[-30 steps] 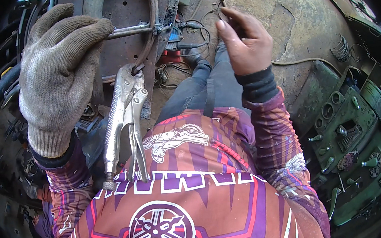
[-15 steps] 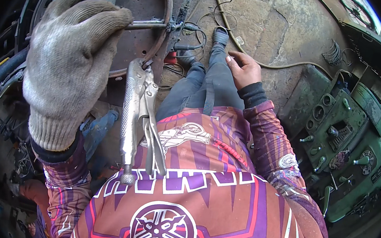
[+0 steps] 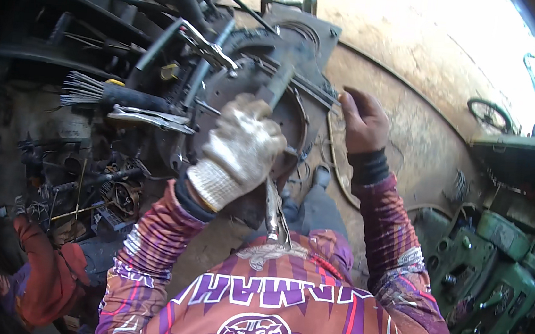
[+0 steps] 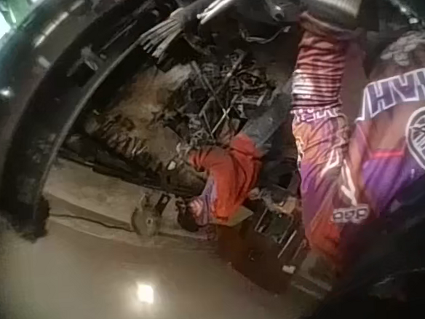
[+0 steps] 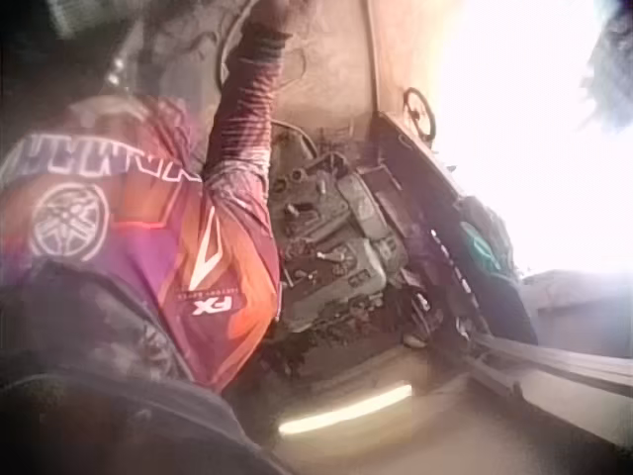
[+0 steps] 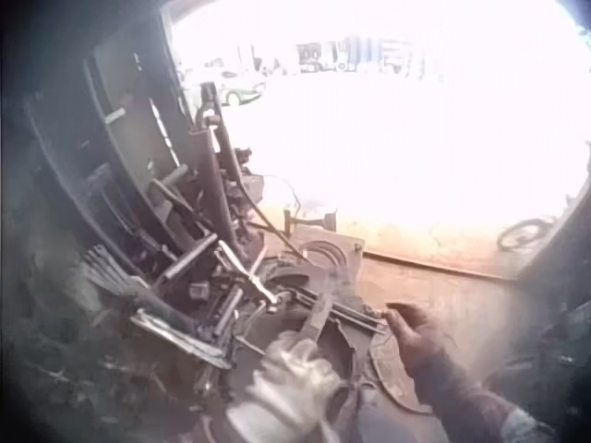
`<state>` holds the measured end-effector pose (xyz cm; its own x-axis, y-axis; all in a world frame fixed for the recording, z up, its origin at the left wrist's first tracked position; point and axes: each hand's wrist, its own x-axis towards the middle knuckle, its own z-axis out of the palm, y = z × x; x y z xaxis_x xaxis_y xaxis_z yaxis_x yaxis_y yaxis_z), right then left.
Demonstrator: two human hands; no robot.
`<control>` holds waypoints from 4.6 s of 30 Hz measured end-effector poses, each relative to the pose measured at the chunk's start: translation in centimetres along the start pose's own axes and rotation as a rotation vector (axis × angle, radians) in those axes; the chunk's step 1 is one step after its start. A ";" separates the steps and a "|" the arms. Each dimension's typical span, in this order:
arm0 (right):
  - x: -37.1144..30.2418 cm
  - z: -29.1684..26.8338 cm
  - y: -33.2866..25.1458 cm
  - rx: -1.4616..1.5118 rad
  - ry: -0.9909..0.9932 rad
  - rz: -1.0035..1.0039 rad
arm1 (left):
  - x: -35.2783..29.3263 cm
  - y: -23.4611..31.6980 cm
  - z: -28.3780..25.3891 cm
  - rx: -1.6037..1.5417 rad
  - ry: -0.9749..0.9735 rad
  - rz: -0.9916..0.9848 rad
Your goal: The person welds metal components using a welding electrode, retrieves a metal rod, aligns and bends it against the metal frame, and clamps it using locking pliers before welding it in place.
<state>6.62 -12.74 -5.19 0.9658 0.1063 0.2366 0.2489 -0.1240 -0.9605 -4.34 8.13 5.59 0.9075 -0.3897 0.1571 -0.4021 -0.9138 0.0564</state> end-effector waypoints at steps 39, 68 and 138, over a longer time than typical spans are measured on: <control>34.2 4.4 -16.7 -0.006 -0.384 -0.581 | 0.1 -0.8 -0.3 -0.027 0.005 -0.067; 16.2 -2.0 -3.3 -0.498 -0.708 -0.037 | 1.3 -0.5 -1.4 -0.063 -0.043 -0.026; -34.9 -14.8 0.0 -0.042 0.380 0.559 | 0.7 6.6 -2.5 -0.035 -0.060 0.163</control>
<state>-25.97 -31.02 -11.29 0.9067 -0.3385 -0.2514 -0.3000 -0.0989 -0.9488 -6.70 2.09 8.55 0.8351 -0.5395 0.1076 -0.5476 -0.8338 0.0696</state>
